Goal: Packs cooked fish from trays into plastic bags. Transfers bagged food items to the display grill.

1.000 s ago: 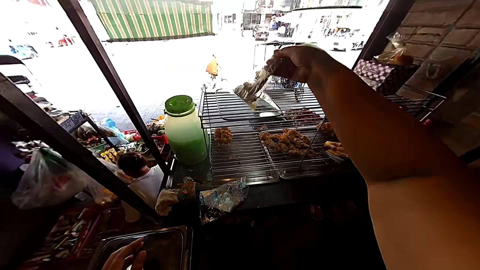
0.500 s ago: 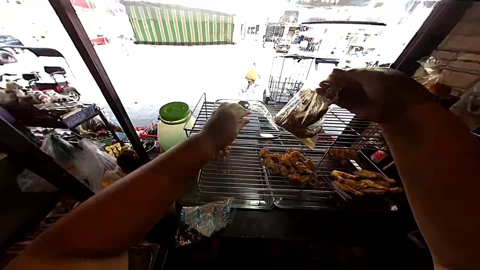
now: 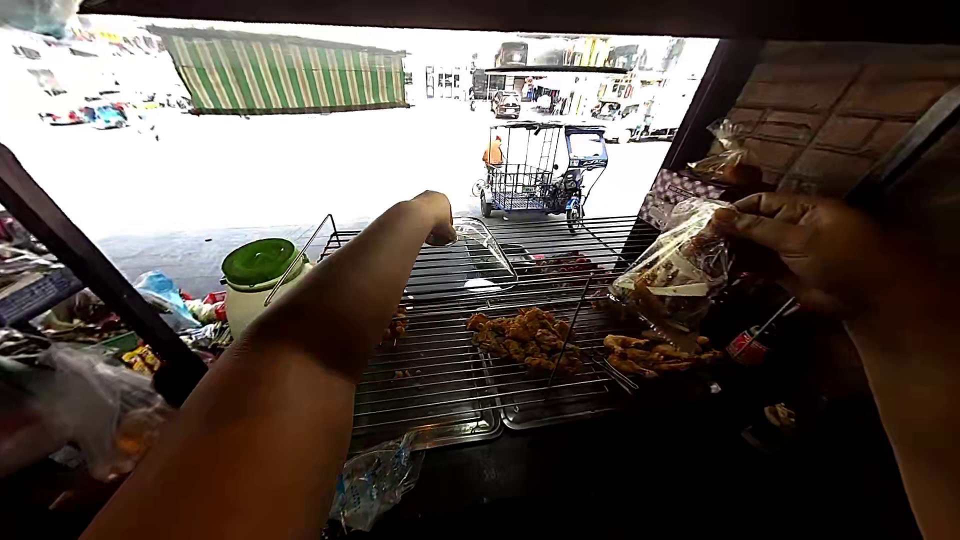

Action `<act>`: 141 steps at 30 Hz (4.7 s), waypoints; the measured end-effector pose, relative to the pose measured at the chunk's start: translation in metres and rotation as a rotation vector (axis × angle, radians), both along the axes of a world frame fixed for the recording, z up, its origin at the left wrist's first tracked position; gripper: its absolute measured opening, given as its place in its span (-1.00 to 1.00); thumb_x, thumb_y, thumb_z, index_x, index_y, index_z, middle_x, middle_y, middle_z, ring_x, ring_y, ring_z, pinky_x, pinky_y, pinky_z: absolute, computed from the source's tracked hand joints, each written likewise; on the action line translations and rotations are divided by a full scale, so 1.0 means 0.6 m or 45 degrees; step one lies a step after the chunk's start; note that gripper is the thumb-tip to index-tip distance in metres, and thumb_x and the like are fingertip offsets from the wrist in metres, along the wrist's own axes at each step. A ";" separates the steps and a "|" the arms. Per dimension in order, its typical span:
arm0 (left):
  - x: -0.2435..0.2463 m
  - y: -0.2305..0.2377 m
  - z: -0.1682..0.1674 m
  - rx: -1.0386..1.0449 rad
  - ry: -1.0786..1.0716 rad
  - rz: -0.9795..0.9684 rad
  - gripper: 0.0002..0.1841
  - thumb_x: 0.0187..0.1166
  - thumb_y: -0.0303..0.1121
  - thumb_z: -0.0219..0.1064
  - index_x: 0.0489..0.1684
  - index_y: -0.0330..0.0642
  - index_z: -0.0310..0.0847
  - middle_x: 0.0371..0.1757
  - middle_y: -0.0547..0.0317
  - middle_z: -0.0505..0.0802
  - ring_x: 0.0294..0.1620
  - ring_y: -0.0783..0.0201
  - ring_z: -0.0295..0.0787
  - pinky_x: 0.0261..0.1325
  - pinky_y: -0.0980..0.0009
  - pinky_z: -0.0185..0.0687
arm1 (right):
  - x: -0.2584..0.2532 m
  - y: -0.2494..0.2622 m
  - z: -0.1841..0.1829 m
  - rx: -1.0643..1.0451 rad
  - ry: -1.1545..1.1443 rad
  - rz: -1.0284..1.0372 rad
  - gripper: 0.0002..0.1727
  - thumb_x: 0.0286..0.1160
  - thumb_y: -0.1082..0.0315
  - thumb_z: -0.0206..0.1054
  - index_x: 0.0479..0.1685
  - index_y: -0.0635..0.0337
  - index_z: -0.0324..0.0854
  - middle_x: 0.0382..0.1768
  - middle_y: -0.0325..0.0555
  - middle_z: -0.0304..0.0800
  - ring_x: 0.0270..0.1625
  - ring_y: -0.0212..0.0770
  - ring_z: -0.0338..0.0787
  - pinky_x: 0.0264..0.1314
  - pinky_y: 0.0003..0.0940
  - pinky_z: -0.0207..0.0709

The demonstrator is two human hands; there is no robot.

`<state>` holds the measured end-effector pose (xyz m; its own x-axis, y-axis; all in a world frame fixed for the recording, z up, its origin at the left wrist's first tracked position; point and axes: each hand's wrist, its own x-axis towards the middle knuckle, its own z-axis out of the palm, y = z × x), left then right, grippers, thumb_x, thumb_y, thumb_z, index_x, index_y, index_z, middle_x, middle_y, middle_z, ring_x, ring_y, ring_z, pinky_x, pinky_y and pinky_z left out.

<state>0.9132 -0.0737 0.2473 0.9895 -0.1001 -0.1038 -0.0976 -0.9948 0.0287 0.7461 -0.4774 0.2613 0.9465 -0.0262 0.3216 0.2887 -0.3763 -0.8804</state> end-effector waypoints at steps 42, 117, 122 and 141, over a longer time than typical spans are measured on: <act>-0.272 0.191 0.113 -0.692 -0.643 0.333 -0.34 0.53 -0.23 0.53 0.59 -0.27 0.41 0.06 -0.17 0.86 -0.14 0.16 0.90 0.05 0.22 0.81 | 0.145 0.444 -0.029 -0.529 -0.599 0.650 -0.33 0.65 -0.04 0.34 0.60 0.15 0.33 0.38 0.12 0.69 0.44 0.12 0.67 0.45 0.22 0.48; -0.436 0.337 -0.095 -1.975 -0.479 0.996 -0.25 0.81 0.27 -0.21 0.79 -0.10 0.16 0.54 -0.15 0.61 0.41 -0.02 0.68 0.37 0.05 0.62 | -0.013 0.447 -0.142 -0.518 -0.944 0.727 -0.52 0.64 -0.03 0.27 0.38 0.05 0.61 0.44 -0.05 0.60 0.53 -0.01 0.53 0.54 0.11 0.40; -0.650 0.307 -0.132 -1.577 -0.648 0.711 -0.45 0.89 0.05 -0.15 0.68 -0.02 0.36 0.35 0.14 0.78 0.22 0.23 0.80 0.24 0.22 0.72 | -0.087 0.529 -0.175 -0.370 -1.100 1.014 -0.57 0.68 -0.01 0.28 0.33 0.02 0.68 0.45 -0.10 0.64 0.67 -0.06 0.46 0.74 0.15 0.27; -1.463 0.036 -0.333 -0.670 -2.080 2.270 -0.63 0.84 -0.20 0.09 0.45 -0.15 0.54 0.22 0.10 0.77 0.08 0.31 0.79 0.17 0.30 0.72 | -0.526 0.920 -0.365 -0.668 -0.979 2.737 -0.62 0.75 0.08 0.23 0.26 0.11 0.74 0.25 0.01 0.82 0.38 0.00 0.75 0.55 0.09 0.52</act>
